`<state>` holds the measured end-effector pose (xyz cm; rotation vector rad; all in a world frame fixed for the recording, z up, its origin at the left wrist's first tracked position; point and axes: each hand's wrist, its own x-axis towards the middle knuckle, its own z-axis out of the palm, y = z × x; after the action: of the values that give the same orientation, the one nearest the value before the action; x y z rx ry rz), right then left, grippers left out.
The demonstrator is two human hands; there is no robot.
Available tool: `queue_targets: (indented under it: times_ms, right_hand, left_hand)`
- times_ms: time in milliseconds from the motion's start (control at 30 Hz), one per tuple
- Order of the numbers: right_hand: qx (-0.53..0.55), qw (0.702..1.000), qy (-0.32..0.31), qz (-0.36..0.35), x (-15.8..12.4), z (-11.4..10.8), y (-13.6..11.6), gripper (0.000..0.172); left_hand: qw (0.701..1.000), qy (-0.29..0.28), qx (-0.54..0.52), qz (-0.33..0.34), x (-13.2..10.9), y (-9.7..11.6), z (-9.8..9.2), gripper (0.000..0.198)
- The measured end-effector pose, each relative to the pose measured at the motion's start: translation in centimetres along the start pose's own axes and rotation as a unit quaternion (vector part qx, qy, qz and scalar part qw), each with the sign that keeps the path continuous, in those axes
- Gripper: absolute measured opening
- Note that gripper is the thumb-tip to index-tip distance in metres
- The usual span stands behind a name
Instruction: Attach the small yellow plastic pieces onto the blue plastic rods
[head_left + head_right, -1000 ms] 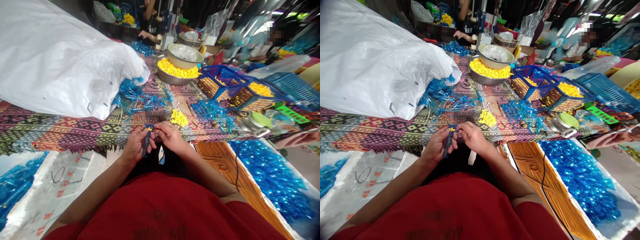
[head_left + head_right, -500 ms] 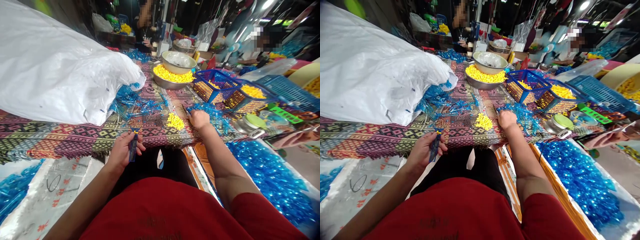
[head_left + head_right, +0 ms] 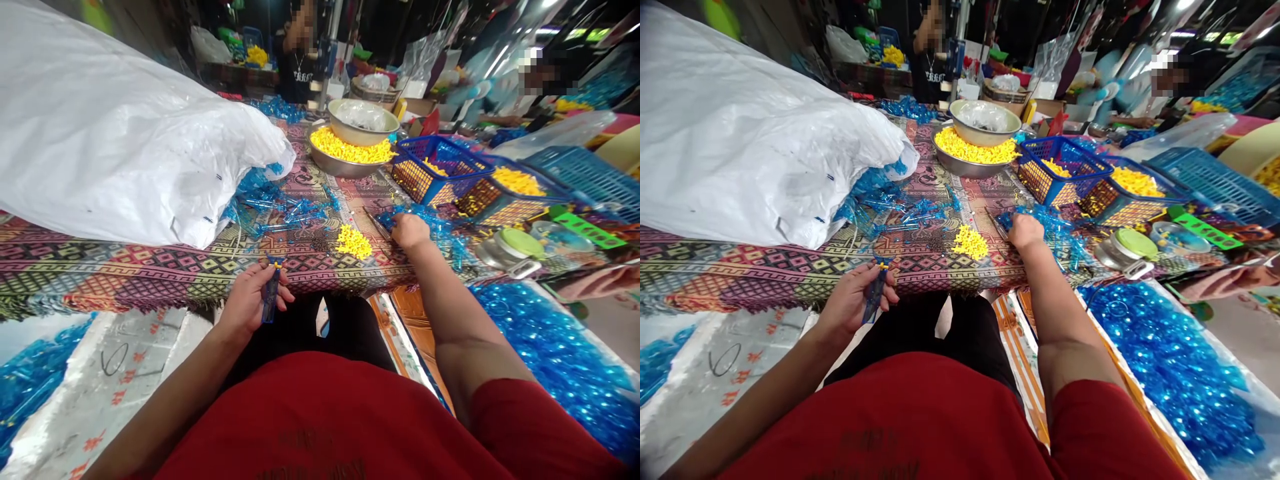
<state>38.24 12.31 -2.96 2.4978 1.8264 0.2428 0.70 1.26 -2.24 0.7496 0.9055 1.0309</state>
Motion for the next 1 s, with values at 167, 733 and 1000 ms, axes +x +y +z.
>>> queue_targets:
  times_ms: [167, 733, 1000]
  right_hand:
    - [0.084, 0.982, 0.157, -0.061, -2.9, -1.3, -1.5, 0.035]
    - [0.127, 0.881, 0.118, -0.440, -13.1, -1.5, -13.5, 0.036]
    - [0.469, 0.822, 0.074, -0.316, -13.5, -3.5, -14.9, 0.023]
  left_hand:
    - [1.000, 0.017, -0.007, 0.015, 0.0, 0.3, -0.3, 0.014]
    - [0.995, 0.016, -0.085, 0.050, -0.8, 0.4, -2.2, 0.020]
    - [0.990, -0.030, -0.120, 0.065, -0.8, -0.4, -1.2, 0.032]
